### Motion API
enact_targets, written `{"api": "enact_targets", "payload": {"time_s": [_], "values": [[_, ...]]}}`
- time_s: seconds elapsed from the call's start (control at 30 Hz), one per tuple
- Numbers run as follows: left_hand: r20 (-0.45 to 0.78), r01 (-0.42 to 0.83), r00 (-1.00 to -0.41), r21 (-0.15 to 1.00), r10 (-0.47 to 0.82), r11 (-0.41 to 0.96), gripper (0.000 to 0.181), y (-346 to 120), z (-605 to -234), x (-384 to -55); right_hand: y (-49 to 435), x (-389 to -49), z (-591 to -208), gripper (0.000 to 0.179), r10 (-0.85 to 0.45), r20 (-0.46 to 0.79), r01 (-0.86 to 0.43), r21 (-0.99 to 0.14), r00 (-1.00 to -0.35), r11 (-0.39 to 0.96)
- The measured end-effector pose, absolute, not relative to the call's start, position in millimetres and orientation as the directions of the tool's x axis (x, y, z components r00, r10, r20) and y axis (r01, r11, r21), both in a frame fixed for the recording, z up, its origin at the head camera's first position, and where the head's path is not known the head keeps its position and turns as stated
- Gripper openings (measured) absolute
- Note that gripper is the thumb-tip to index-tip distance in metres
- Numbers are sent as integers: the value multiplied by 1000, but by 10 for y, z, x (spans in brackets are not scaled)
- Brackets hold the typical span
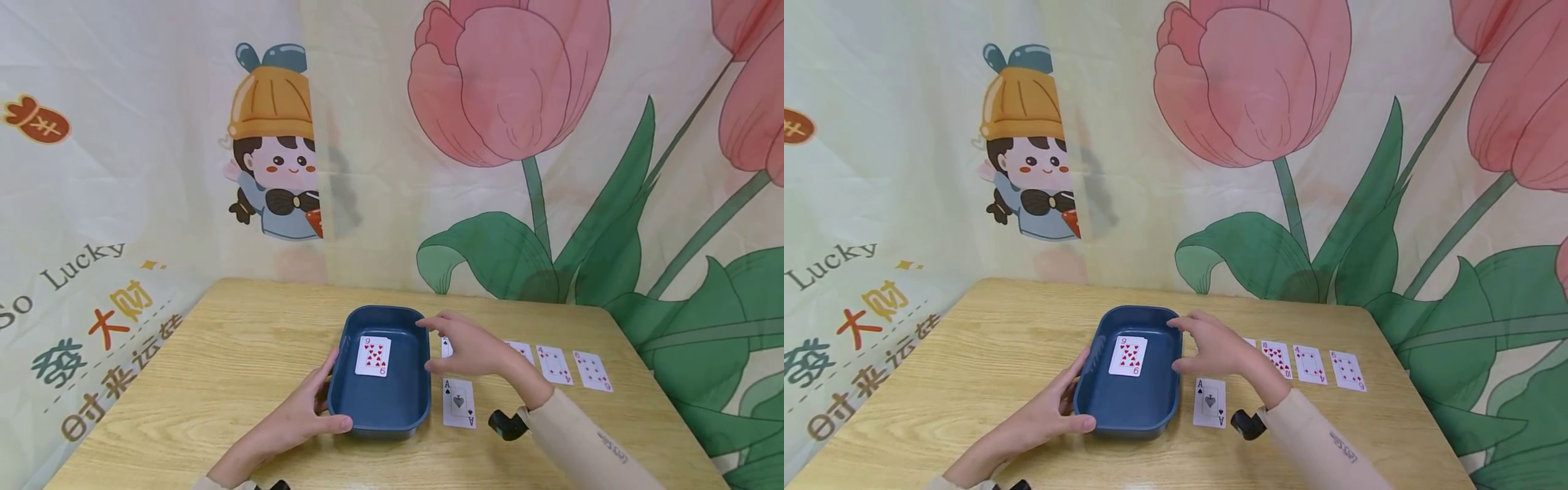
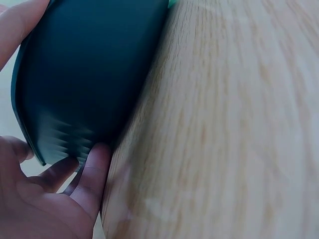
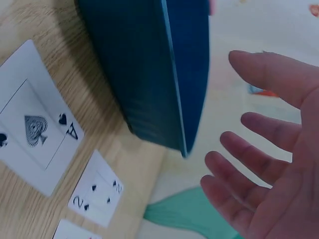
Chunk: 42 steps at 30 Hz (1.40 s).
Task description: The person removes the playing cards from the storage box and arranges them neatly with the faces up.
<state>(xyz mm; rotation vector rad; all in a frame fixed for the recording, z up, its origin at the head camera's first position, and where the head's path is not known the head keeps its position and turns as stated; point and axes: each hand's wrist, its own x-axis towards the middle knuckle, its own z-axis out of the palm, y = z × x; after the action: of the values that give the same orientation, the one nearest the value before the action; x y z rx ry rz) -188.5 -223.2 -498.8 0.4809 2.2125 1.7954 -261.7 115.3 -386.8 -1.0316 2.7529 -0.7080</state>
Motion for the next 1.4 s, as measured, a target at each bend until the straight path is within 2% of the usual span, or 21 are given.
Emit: {"api": "enact_targets", "payload": {"time_s": [0.17,0.37,0.87,1.4], "values": [[2,88,-916,977,401,195,120,-2232,-4999,-1889,900,-2771,-3951,69,-684,12,-610,-465,-729,642],[-8,88,-919,971,394,224,118,-2229,-5007,-1896,657,-2938,-4105,70,-675,-37,-592,-447,-737,671],[-16,68,-915,979,402,192,117,-2249,-5014,-1894,279,-3083,-4379,74,-648,-123,-614,-231,-752,755],[10,88,-904,983,428,163,116,-2246,-4995,-1890,162,-3109,-4489,77,-598,-121,-588,-110,-792,801]]}}
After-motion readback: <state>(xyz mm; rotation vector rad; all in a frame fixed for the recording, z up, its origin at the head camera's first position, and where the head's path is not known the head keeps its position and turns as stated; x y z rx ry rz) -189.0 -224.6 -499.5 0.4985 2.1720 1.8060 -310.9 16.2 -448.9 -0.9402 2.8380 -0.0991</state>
